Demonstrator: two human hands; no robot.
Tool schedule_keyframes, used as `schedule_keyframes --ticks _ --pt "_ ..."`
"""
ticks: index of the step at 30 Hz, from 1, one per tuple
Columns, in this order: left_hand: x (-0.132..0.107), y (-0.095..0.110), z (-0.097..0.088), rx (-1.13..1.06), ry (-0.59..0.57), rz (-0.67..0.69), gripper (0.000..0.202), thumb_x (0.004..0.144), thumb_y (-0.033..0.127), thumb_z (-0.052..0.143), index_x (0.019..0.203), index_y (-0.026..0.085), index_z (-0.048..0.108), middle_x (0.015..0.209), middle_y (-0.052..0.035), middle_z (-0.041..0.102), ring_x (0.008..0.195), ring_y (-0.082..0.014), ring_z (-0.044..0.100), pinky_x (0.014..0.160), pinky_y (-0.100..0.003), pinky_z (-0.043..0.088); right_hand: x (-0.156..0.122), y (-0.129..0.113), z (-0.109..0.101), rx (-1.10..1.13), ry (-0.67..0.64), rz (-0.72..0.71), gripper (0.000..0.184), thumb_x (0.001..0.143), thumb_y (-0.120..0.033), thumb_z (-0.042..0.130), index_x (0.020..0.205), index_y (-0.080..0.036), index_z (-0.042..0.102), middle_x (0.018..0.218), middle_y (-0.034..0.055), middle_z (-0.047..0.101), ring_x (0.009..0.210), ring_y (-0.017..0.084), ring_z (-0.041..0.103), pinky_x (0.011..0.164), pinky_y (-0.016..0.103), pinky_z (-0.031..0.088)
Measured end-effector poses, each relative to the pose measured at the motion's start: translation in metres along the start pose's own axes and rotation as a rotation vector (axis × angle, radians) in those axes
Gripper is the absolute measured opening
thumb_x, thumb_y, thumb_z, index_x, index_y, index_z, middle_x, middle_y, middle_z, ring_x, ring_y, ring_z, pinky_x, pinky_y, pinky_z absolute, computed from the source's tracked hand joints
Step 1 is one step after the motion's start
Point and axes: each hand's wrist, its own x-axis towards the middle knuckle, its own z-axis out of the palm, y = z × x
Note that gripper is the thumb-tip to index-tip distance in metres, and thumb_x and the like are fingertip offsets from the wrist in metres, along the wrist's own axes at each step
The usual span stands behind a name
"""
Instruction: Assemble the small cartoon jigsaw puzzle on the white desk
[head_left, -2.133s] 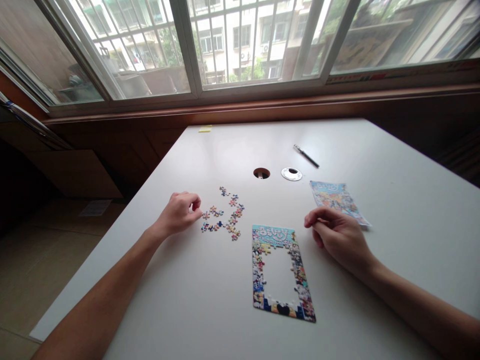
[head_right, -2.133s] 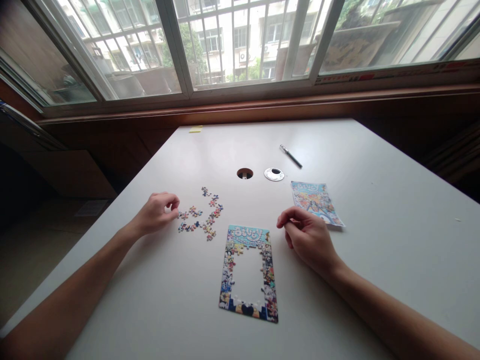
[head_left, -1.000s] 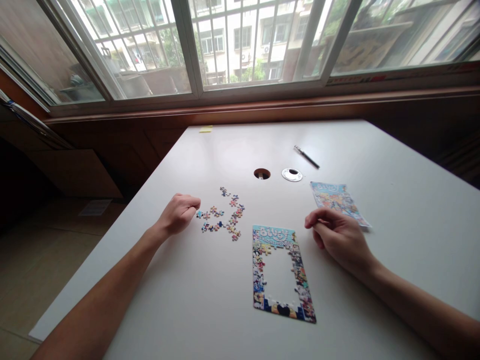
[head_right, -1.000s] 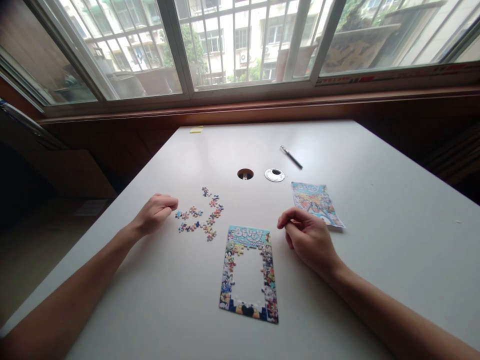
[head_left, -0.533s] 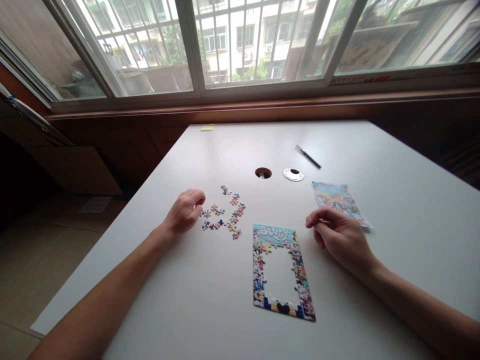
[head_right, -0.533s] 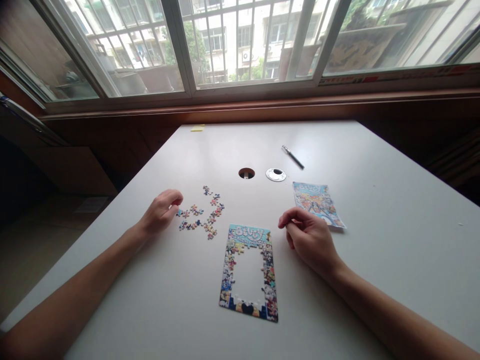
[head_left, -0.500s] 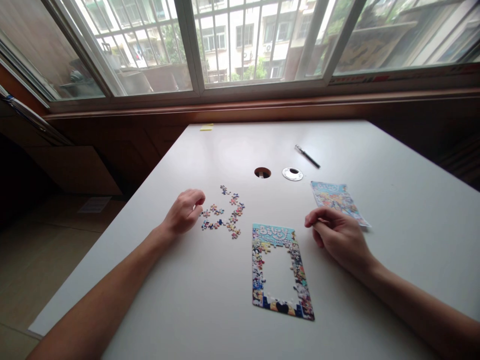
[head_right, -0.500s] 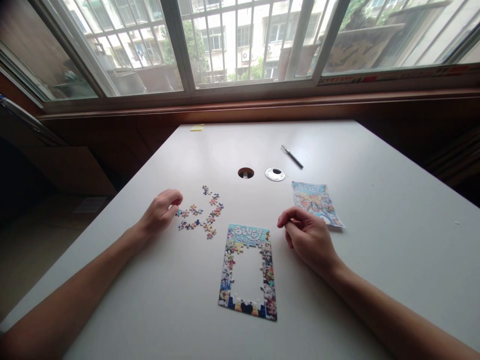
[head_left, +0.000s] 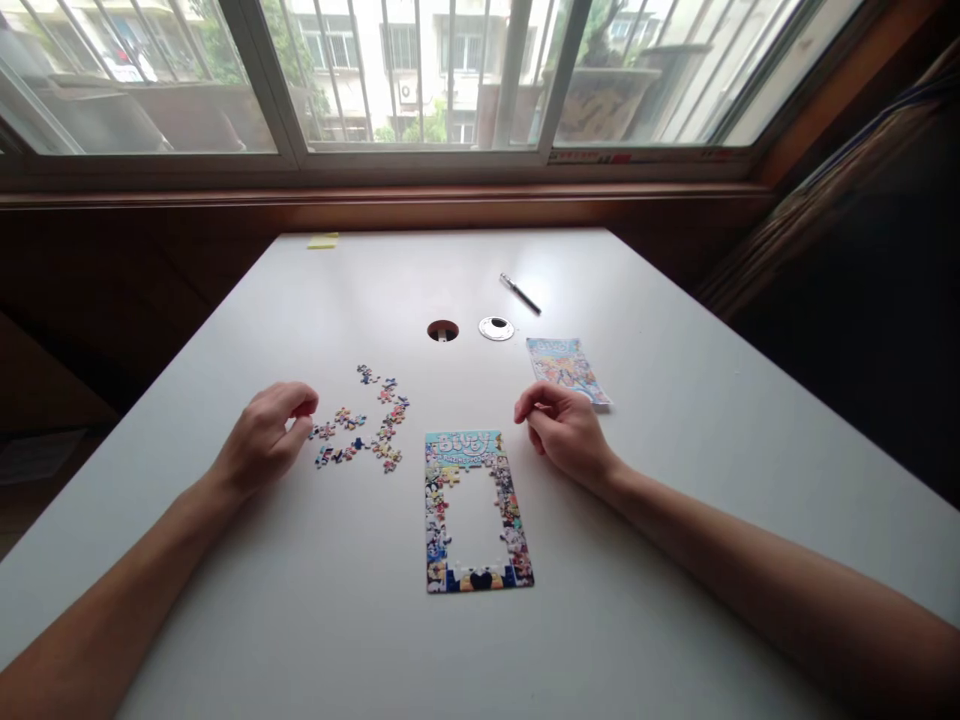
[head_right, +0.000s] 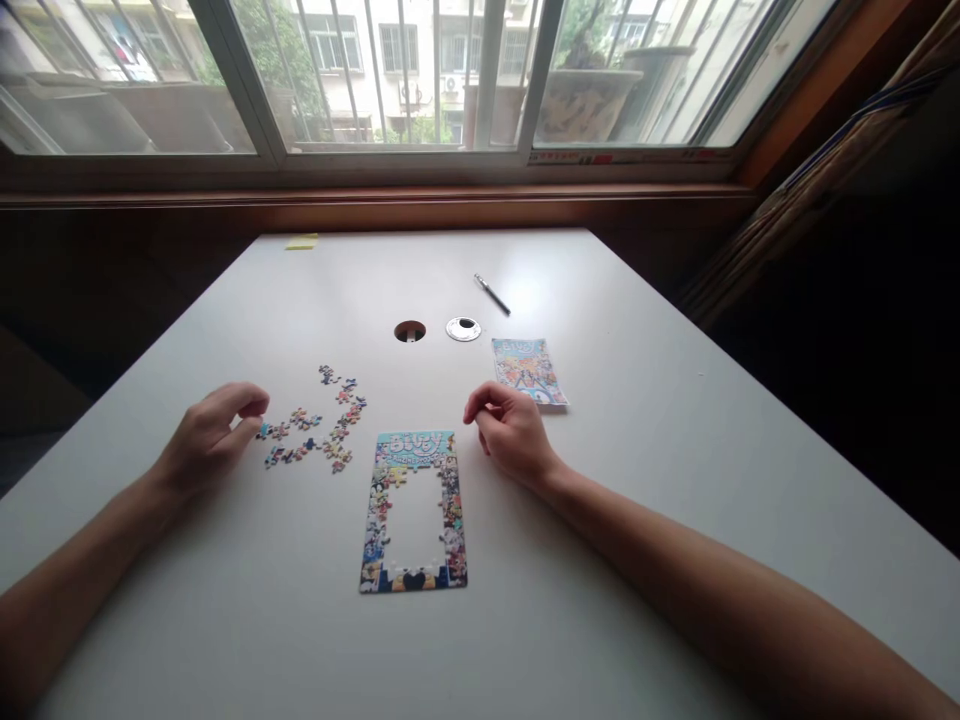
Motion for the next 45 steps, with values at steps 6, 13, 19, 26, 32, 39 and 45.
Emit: schedule_keyframes --ticks 6,13,19,26,32,39,45 --pt "0.0 0.0 0.001 -0.02 0.012 -0.004 0.007 0.083 0.021 0.043 0.08 0.02 0.049 0.08 -0.002 0.054 0.076 -0.0199 0.052 0.074 -0.032 0.042 0.0 0.001 0.0 -0.007 0.001 -0.006 0.013 0.073 -0.01 0.047 0.073 -0.018 0.057 0.068 -0.0015 0.062 0.038 0.004 0.048 0.035 0.02 0.031" --pt "-0.001 0.002 0.004 -0.088 0.031 -0.008 0.006 0.082 0.019 0.043 0.081 0.02 0.049 0.08 -0.0013 0.053 0.077 -0.0194 0.051 0.075 -0.031 0.041 0.0 0.001 -0.001 -0.019 0.004 0.003 0.013 0.073 -0.01 0.048 0.073 -0.019 0.057 0.069 -0.0014 0.062 0.039 0.005 0.048 0.036 0.021 0.031" --pt "0.0 0.004 0.004 -0.134 0.049 -0.022 0.008 0.082 0.018 0.044 0.082 0.019 0.051 0.081 -0.002 0.054 0.079 -0.0195 0.052 0.076 -0.032 0.042 0.0 0.001 -0.001 -0.023 0.009 0.005 0.012 0.074 -0.011 0.049 0.073 -0.018 0.058 0.07 -0.0014 0.062 0.038 0.005 0.048 0.036 0.021 0.03" --pt "0.001 0.006 0.003 -0.11 0.027 -0.003 0.021 0.086 0.018 0.041 0.088 0.019 0.062 0.083 -0.004 0.06 0.085 -0.0206 0.056 0.083 -0.034 0.046 0.001 0.006 -0.002 -0.035 0.005 0.009 0.011 0.076 -0.012 0.05 0.074 -0.019 0.059 0.06 -0.0029 0.058 0.038 0.007 0.048 0.037 0.021 0.031" --pt "0.0 0.003 0.007 -0.089 0.043 0.024 0.022 0.091 0.022 0.048 0.097 0.02 0.069 0.097 -0.0055 0.07 0.097 -0.0219 0.06 0.095 -0.037 0.045 0.001 0.005 -0.003 -0.04 0.0 0.008 0.012 0.076 -0.012 0.051 0.074 -0.02 0.059 0.06 -0.0028 0.058 0.039 0.008 0.048 0.038 0.022 0.032" --pt "0.005 0.004 0.011 -0.018 0.026 0.044 0.025 0.093 0.026 0.053 0.112 0.023 0.07 0.112 -0.0057 0.072 0.108 -0.0236 0.06 0.1 -0.04 0.04 0.002 0.007 -0.001 -0.032 -0.009 -0.004 0.012 0.076 -0.012 0.05 0.074 -0.02 0.059 0.058 -0.0034 0.058 0.038 0.008 0.047 0.038 0.021 0.032" --pt "0.005 0.008 0.0 0.014 -0.038 0.064 0.023 0.093 0.026 0.054 0.106 0.026 0.073 0.109 -0.0034 0.074 0.107 -0.0224 0.061 0.101 -0.04 0.036 0.002 0.007 -0.002 -0.032 -0.006 -0.015 0.012 0.075 -0.011 0.049 0.074 -0.019 0.058 0.06 -0.003 0.059 0.038 0.007 0.047 0.037 0.021 0.031"
